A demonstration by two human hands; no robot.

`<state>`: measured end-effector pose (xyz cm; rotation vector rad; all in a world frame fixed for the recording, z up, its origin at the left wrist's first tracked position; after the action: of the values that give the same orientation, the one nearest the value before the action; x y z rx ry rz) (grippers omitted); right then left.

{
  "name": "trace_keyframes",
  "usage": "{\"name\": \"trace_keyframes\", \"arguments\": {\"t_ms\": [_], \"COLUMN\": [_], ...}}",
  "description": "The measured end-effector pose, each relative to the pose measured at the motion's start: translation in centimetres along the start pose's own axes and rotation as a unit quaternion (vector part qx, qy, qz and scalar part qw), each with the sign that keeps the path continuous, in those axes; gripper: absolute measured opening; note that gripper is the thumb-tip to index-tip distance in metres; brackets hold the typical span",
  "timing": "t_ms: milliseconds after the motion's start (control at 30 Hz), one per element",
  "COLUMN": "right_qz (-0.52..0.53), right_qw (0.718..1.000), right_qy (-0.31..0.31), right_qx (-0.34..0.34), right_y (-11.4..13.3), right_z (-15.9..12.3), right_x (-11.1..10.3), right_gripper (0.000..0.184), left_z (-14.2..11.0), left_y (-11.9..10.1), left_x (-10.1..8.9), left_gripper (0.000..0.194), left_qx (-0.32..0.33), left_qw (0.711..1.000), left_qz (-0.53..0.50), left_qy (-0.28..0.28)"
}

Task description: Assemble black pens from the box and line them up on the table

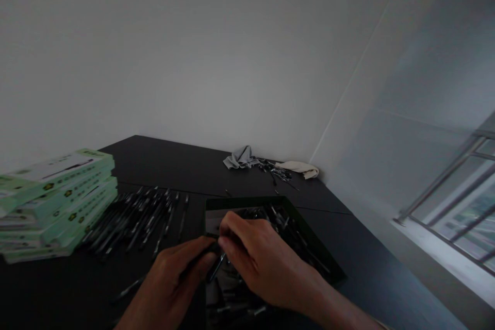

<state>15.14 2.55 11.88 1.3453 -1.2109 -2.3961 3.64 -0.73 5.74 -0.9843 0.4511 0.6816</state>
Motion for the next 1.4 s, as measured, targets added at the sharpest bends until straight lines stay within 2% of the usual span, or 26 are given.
{"name": "trace_keyframes", "arguments": {"t_ms": [67,133,200,267,333,433,533,633,700,733,800,867,933,967,1033,1167,1233,1267,1333,1400], "right_qz": [-0.029,-0.006,0.076,0.188,0.245,0.230,0.255,0.344,0.415,0.444,0.473,0.457,0.409,0.382,0.355,0.403,0.378,0.340,0.248,0.188], "right_qw": [0.999,0.998,0.991,0.974,0.963,0.970,0.964,0.933,0.900,0.885,0.870,0.879,0.903,0.915,0.927,0.906,0.917,0.932,0.964,0.982], "right_qy": [-0.016,-0.045,-0.056,-0.043,-0.040,-0.046,-0.043,-0.069,-0.086,-0.090,-0.094,-0.104,-0.110,-0.111,-0.106,-0.101,-0.112,-0.116,-0.090,-0.015], "right_qx": [0.003,0.043,0.094,0.123,0.109,0.059,0.059,0.086,0.102,0.108,0.107,0.089,0.066,0.059,0.063,0.080,0.056,0.041,0.015,-0.012], "right_y": [0.0,-0.8,-1.9,-2.6,-2.4,-1.7,-1.7,-2.4,-2.8,-2.9,-3.0,-2.9,-2.6,-2.5,-2.4,-2.5,-2.3,-2.1,-2.0,-2.1], "right_z": [-0.2,-0.2,-0.2,-0.2,-0.2,-0.4,-0.6,-0.4,-0.2,-0.1,0.2,0.3,0.3,0.3,0.4,0.6,0.4,0.3,-0.2,-0.5], "right_x": [0.2,0.3,0.5,1.0,0.9,0.4,0.8,1.5,2.0,2.3,2.5,2.3,2.0,1.9,1.9,2.3,2.4,2.5,3.7,5.9], "right_gripper": [0.007,0.009,0.012,0.012,0.008,0.008,0.006,0.010,0.016,0.018,0.021,0.021,0.018,0.016,0.014,0.019,0.020,0.020,0.027,0.045], "left_z": [-0.1,-0.2,-0.4,-0.4,-0.1,0.0,-0.1,-0.1,-0.3,-0.5,-0.5,-0.2,-0.1,0.0,0.0,0.2,0.2,0.0,-0.5,-1.1], "left_y": [-0.3,-0.6,-0.9,-0.9,-0.4,0.3,0.1,0.0,-0.4,-0.6,-0.6,0.1,0.3,0.3,0.1,0.2,1.2,2.0,3.6,4.7], "left_x": [0.1,0.1,0.1,-0.1,-0.1,0.7,0.8,0.6,0.0,-0.4,-0.6,0.0,0.6,0.7,0.6,-0.1,-0.9,-1.3,-1.6,-1.3], "left_gripper": [0.011,0.016,0.016,0.015,0.012,0.023,0.031,0.022,0.013,0.016,0.016,0.015,0.026,0.029,0.027,0.024,0.028,0.027,0.022,0.015], "left_qx": [0.026,0.063,0.090,0.086,0.037,-0.046,-0.051,-0.001,0.055,0.079,0.079,0.022,-0.026,-0.036,-0.042,-0.058,-0.119,-0.166,-0.263,-0.330], "left_qw": [0.999,0.995,0.988,0.988,0.998,0.992,0.984,0.996,0.997,0.993,0.992,0.999,0.996,0.993,0.993,0.991,0.971,0.946,0.866,0.773], "left_qz": [0.009,0.043,0.087,0.083,0.016,-0.107,-0.155,-0.088,-0.009,0.022,0.032,-0.024,-0.084,-0.099,-0.101,-0.117,-0.209,-0.274,-0.415,-0.526], "left_qy": [-0.023,-0.057,-0.087,-0.097,-0.054,0.049,0.072,0.024,-0.047,-0.081,-0.095,-0.031,0.030,0.044,0.038,0.015,-0.015,-0.042,-0.097,-0.131]}}
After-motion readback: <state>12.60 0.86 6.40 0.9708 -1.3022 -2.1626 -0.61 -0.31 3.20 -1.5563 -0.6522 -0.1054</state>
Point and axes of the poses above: each hand's wrist, its own z-axis towards the middle knuckle, its own x-axis out of the palm, y = z × x, the point moved 7 cm from there along z, towards the middle knuckle, and after that the axes turned 12 degrees about z, right-handed, at the moved point
